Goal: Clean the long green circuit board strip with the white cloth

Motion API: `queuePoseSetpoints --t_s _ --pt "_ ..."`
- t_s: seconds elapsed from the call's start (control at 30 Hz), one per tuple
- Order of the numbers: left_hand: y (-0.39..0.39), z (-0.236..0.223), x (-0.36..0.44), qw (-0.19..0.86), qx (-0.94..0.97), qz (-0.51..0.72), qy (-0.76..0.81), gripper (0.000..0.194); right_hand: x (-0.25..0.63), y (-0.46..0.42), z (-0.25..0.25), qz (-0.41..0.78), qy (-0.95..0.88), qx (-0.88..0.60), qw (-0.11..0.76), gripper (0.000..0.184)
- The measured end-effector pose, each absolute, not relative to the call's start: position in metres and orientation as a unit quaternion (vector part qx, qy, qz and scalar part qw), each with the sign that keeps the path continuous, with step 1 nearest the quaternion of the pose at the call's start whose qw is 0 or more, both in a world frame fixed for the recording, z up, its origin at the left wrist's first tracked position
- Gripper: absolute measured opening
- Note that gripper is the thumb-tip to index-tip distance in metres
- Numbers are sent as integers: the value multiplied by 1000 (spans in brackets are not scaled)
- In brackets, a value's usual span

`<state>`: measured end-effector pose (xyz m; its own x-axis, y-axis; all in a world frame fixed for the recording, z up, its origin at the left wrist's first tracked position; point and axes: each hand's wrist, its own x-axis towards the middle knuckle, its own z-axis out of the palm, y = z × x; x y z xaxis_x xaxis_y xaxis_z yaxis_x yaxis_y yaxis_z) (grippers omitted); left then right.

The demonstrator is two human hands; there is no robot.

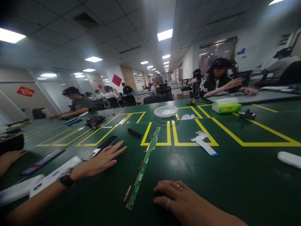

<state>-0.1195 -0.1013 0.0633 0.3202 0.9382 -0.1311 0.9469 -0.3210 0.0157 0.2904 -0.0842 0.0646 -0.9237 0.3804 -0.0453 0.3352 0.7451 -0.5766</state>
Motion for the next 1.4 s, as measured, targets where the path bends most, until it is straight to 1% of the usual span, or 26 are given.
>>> queuePoseSetpoints --t_s 0.13,0.3,0.5,0.67,0.73,1.0,1.2,1.4 --pt "-86 57 -114 70 813 -63 575 55 290 -84 65 301 -935 -186 31 62" --pt "-85 53 -111 103 799 -80 587 55 291 -84 68 302 -932 -198 26 62" --pt "-89 53 -108 95 797 -74 591 55 290 -84 70 304 -931 -201 14 63" --pt "-90 55 -106 88 801 -70 588 57 293 -84 63 287 -940 -175 56 60" --pt "-92 55 -107 84 804 -71 585 57 293 -83 61 287 -940 -174 61 58" --pt "-105 51 -117 71 802 -78 588 58 291 -84 63 286 -939 -189 33 58" --pt "-117 52 -121 86 790 -86 601 61 292 -85 61 307 -930 -198 35 59" --pt "-125 49 -128 100 770 -95 622 62 289 -85 69 305 -930 -205 18 62"
